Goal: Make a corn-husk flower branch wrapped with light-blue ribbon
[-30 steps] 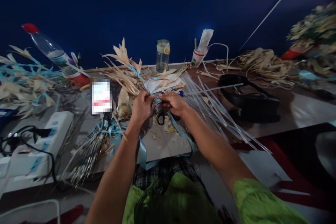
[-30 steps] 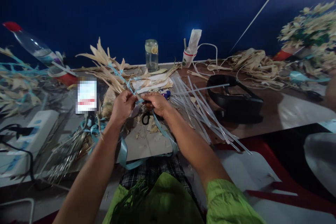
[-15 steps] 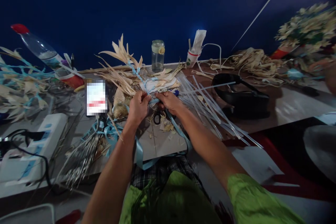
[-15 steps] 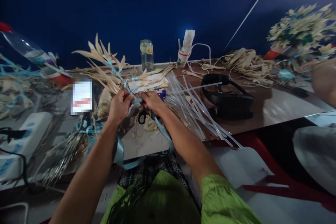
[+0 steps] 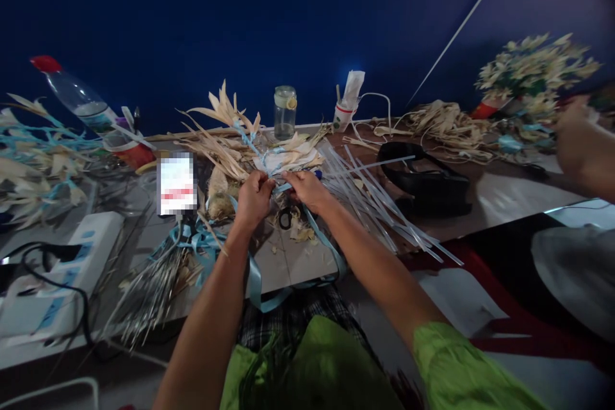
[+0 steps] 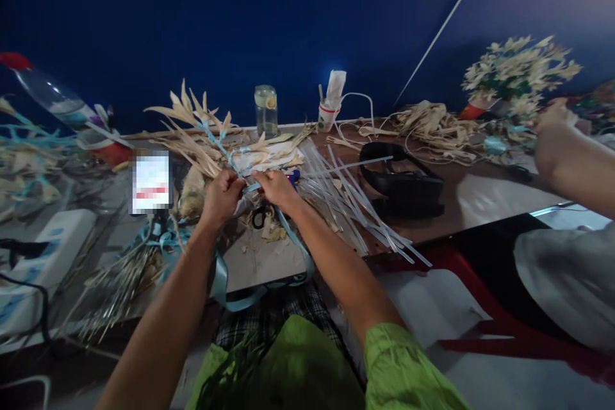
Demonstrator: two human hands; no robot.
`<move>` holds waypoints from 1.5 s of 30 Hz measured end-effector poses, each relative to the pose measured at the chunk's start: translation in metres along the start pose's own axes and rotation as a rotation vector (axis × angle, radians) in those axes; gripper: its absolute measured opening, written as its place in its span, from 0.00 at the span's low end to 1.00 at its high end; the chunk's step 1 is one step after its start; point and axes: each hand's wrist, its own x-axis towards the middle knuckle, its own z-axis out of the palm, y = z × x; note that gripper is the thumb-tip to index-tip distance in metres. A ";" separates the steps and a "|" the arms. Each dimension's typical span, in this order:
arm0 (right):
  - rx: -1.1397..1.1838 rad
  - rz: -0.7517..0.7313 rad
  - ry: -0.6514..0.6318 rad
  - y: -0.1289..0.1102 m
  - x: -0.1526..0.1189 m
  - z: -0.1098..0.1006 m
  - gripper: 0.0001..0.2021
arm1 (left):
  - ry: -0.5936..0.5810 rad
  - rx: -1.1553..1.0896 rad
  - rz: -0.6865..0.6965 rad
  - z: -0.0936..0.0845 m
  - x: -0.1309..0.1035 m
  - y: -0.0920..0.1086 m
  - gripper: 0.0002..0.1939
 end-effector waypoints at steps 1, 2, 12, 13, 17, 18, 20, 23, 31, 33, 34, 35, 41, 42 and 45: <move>-0.026 -0.022 0.004 0.001 -0.001 -0.001 0.22 | 0.006 -0.008 -0.017 0.000 0.000 0.000 0.07; -0.054 -0.045 0.012 0.003 -0.001 -0.003 0.22 | 0.013 -0.021 -0.038 0.000 0.000 0.000 0.07; -0.509 -0.216 0.178 0.002 -0.017 -0.011 0.22 | -0.152 -0.012 -0.082 -0.002 -0.001 0.009 0.08; -0.542 -0.231 0.199 0.001 -0.019 -0.010 0.22 | -0.166 -0.026 -0.090 -0.003 -0.002 0.012 0.08; -0.566 -0.254 0.196 0.002 -0.025 -0.006 0.22 | -0.171 -0.166 -0.149 -0.004 -0.004 0.014 0.08; -0.551 -0.253 0.182 0.003 -0.025 -0.005 0.22 | -0.177 -0.208 -0.152 -0.004 -0.004 0.013 0.07; -0.505 -0.238 0.154 0.006 -0.025 -0.005 0.21 | -0.207 -0.262 -0.138 -0.002 -0.004 0.008 0.07; -0.408 -0.176 0.128 0.010 -0.024 -0.008 0.21 | -0.239 -0.221 -0.096 0.000 -0.003 0.004 0.08; 0.046 0.083 0.114 0.013 -0.024 -0.008 0.15 | -0.245 -0.011 0.012 0.001 -0.005 0.006 0.09; 0.069 0.110 0.073 0.011 -0.027 -0.009 0.15 | -0.232 0.009 0.030 0.001 -0.006 0.005 0.08; 0.075 0.123 0.046 0.009 -0.028 -0.010 0.16 | -0.229 0.011 0.034 0.000 -0.006 0.005 0.07; 0.081 0.137 0.021 0.007 -0.030 -0.012 0.16 | -0.223 0.011 0.038 0.000 -0.006 0.005 0.07; -0.083 0.216 -0.164 0.000 -0.046 -0.043 0.17 | -0.164 -0.026 0.042 -0.004 -0.003 0.004 0.07; -0.141 0.207 -0.167 0.000 -0.048 -0.050 0.17 | -0.159 -0.034 0.044 -0.004 -0.003 0.003 0.07; -0.386 0.092 -0.026 0.002 -0.047 -0.071 0.13 | -0.148 -0.050 0.054 -0.003 -0.003 0.001 0.07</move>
